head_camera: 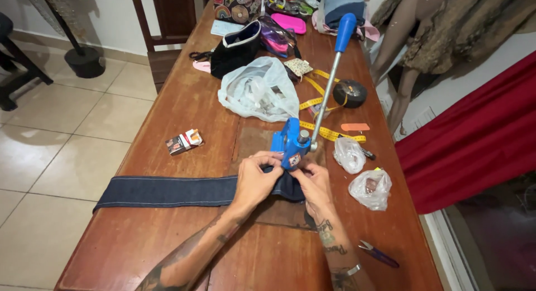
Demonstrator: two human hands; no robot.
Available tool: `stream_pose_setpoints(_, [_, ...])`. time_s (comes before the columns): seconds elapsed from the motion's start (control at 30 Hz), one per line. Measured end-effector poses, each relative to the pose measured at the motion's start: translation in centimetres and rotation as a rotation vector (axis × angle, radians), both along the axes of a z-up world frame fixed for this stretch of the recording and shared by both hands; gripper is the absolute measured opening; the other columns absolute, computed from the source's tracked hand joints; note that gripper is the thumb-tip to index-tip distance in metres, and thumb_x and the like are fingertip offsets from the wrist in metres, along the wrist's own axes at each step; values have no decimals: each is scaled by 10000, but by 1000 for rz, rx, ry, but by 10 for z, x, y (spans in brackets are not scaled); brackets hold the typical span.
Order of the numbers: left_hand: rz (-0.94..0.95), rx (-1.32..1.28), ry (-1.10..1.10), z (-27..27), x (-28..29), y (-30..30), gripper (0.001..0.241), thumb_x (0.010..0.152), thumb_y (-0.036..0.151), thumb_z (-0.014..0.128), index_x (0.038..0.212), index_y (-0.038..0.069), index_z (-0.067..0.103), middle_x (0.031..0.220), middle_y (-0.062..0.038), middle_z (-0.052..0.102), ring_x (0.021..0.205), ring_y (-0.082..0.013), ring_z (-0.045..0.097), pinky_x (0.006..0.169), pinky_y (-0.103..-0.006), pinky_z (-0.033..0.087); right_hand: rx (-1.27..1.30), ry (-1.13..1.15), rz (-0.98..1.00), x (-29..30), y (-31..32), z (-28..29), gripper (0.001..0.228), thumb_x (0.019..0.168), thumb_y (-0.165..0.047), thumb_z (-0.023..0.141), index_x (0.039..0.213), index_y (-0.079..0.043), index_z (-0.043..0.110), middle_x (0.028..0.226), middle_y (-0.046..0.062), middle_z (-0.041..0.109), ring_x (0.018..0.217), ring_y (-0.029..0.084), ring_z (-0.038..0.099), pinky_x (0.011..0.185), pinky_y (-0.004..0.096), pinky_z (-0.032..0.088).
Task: The person uses a blue manual snap fastener press to attach multiple metal snap fasteners to a dark denim fabric strip. They repeatedly position the fabric under the press, place a snap, and pull the lever to secure each fastener, then reposition the fabric for the next one.
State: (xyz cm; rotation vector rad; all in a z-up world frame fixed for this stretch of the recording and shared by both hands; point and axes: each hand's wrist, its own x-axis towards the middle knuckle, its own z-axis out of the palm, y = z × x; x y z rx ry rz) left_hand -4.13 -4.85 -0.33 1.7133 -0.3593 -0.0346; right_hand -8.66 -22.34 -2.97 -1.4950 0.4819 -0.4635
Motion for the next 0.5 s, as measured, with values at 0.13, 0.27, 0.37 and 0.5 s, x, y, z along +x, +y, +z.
stream_pose_setpoints(0.13, [2,-37,-1,6,-1,-1,98,891,185,868,904,142,955,1278,-57,951,1268,-412,855,1282,-659,561,6,-61,-30,-4,-5,-18,299,892,-135,1091,1144,-31,969,1017,124,847,904,146,771,857,323,695])
stream_pose_setpoints(0.27, [3,5,-50,-9,2,-3,111,938,225,858,908,151,935,1254,-23,942,1272,-396,858,1421,-762,364,-355,-224,-2,-18,-3,-21,215,984,-194,1055,1167,-99,991,1096,118,823,994,147,789,936,313,681])
stream_pose_setpoints(0.37, [-9,3,-59,-10,3,-2,114,940,243,875,920,149,936,1268,-29,938,1288,-417,848,1417,-809,334,-643,-270,65,-32,-3,7,130,1050,-161,978,1178,-172,1000,1211,82,886,1144,253,893,998,407,699])
stream_pose_setpoints(0.5, [-11,6,-58,-8,2,1,117,945,249,874,916,155,936,1271,-27,932,1287,-430,848,1404,-864,315,-723,-304,109,-23,-21,-7,120,1005,-207,1031,1124,-212,1017,1198,52,927,1139,276,915,1022,428,699])
